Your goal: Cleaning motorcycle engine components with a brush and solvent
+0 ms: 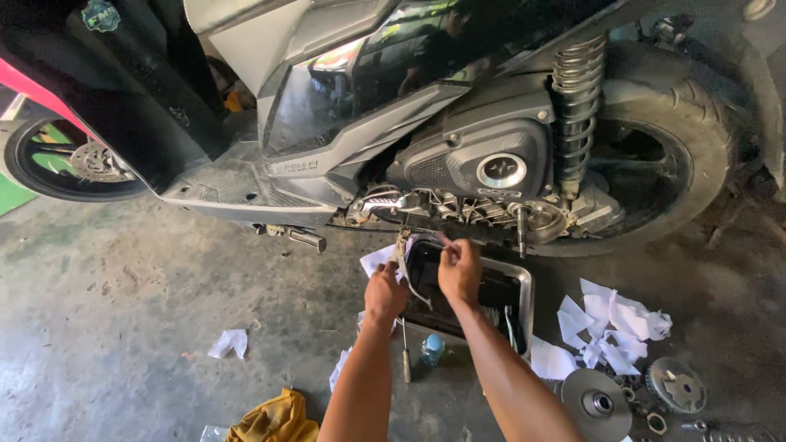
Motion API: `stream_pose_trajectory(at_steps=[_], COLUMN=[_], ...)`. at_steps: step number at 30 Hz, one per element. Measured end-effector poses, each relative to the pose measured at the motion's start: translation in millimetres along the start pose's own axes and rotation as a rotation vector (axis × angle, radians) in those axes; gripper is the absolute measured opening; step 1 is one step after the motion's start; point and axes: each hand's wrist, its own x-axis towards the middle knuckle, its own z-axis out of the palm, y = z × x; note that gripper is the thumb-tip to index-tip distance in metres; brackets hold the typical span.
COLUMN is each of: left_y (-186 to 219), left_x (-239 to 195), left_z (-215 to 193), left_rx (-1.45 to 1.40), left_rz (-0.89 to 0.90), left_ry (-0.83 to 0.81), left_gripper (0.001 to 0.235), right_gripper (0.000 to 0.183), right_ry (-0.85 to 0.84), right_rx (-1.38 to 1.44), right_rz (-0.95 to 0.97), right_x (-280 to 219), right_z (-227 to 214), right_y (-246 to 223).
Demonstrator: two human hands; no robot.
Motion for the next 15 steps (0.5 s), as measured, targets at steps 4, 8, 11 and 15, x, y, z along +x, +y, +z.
stream_pose_trajectory(at_steps=[4,8,11,15], left_y=[43,45,41,27], left_x=[1,19,25,48], left_z=[-26,-20,-24,-22], left_rx=[-0.005,-0.027,-0.031,0.005], left_rz=[0.091,0.224,0.226,0.255], left_ry=[-0.023,0.027,0.014,-0.005], left_gripper=[0.04,0.034,0.033,0.033], right_gripper=[0.006,0.008,0.013,0.041], right_ry=[0.136,0.157,0.03,-0.209], right_rx=[-0.099,-0.159,-0.382,-0.653], right_rz=[-0.194,-0.396,-0.438,-0.416], right_x=[30,43,40,33], right_z=[-26,-39,-12,16], right_y=[-18,-22,33,45])
